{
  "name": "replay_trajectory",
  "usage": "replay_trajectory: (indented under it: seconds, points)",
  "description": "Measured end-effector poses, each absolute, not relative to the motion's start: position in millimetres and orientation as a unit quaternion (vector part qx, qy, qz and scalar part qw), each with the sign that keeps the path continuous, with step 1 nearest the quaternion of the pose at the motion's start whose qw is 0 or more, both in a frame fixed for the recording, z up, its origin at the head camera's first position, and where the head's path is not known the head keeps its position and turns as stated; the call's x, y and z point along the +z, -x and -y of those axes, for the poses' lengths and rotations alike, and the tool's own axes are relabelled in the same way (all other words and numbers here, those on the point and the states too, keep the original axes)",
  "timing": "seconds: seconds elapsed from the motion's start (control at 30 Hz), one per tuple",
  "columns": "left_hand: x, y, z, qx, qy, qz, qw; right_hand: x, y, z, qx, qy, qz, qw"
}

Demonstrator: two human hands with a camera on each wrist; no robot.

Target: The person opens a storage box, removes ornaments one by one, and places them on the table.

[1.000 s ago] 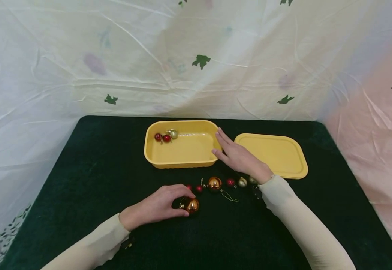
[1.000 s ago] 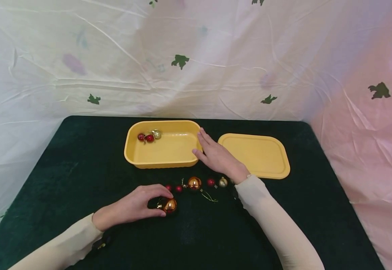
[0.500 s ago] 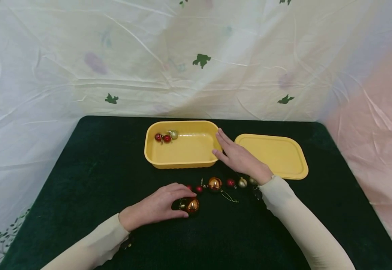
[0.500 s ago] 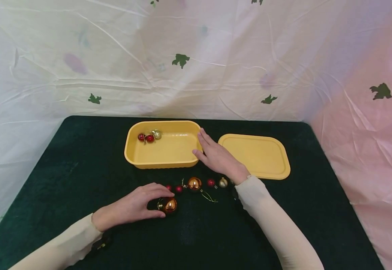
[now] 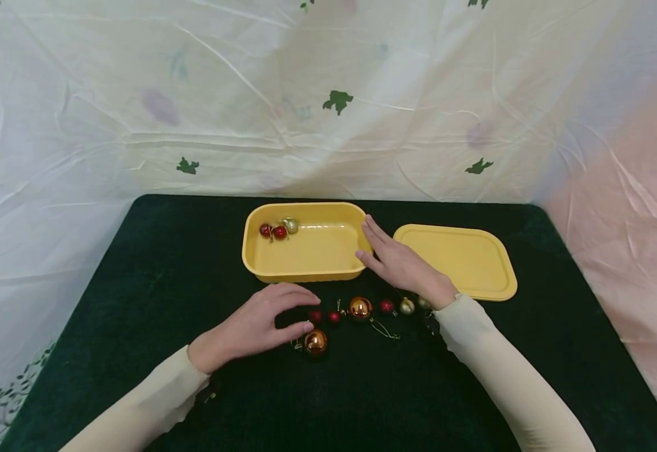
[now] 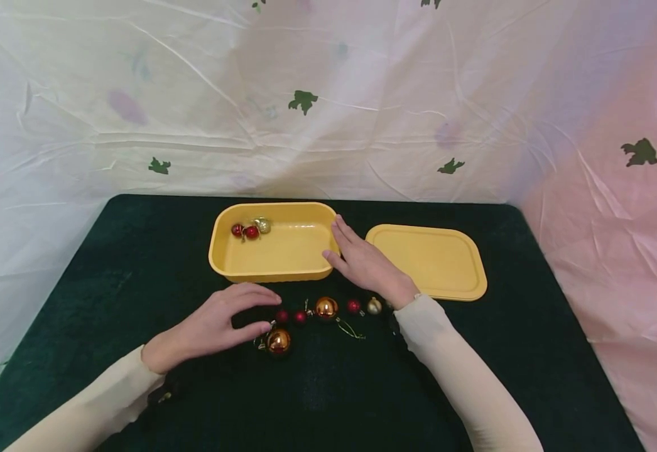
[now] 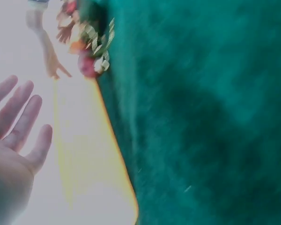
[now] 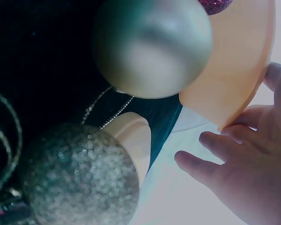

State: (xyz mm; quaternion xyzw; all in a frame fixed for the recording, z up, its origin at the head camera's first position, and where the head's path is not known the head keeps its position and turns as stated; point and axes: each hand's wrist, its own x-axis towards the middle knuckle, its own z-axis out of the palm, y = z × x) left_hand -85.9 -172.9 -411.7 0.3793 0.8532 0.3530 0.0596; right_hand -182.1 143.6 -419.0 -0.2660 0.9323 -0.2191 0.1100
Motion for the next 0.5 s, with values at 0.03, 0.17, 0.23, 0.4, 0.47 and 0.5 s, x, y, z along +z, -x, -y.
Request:
replay_trajectory:
  seconds: [0.03,0.17,0.23,0.4,0.47,0.5]
  points:
    - [-408.4,88.1,174.0,0.357,-0.373,-0.855,0.049,-418.7,182.3,-143.6,-0.219,0.266,-0.932,0.111]
    - [-396.5,99.6,179.0,0.367,-0.351,-0.861,0.003,-416.9,182.8,-143.7,-0.221,0.265,-0.931,0.115]
    - [-392.1,106.8,181.9,0.371,-0.340,-0.864,-0.013,-416.1,182.6,-143.5,-0.222,0.265,-0.931,0.118]
    - [-387.8,128.3,188.3,0.368,-0.311,-0.876,-0.037,-415.3,181.7,-143.3,-0.223,0.266,-0.930,0.117]
    - [-388.3,137.1,190.3,0.360,-0.299,-0.883,-0.041,-415.4,181.6,-143.2,-0.223,0.267,-0.930,0.117]
    - [-388.8,141.5,191.2,0.356,-0.293,-0.886,-0.041,-415.5,181.5,-143.1,-0.224,0.267,-0.930,0.117]
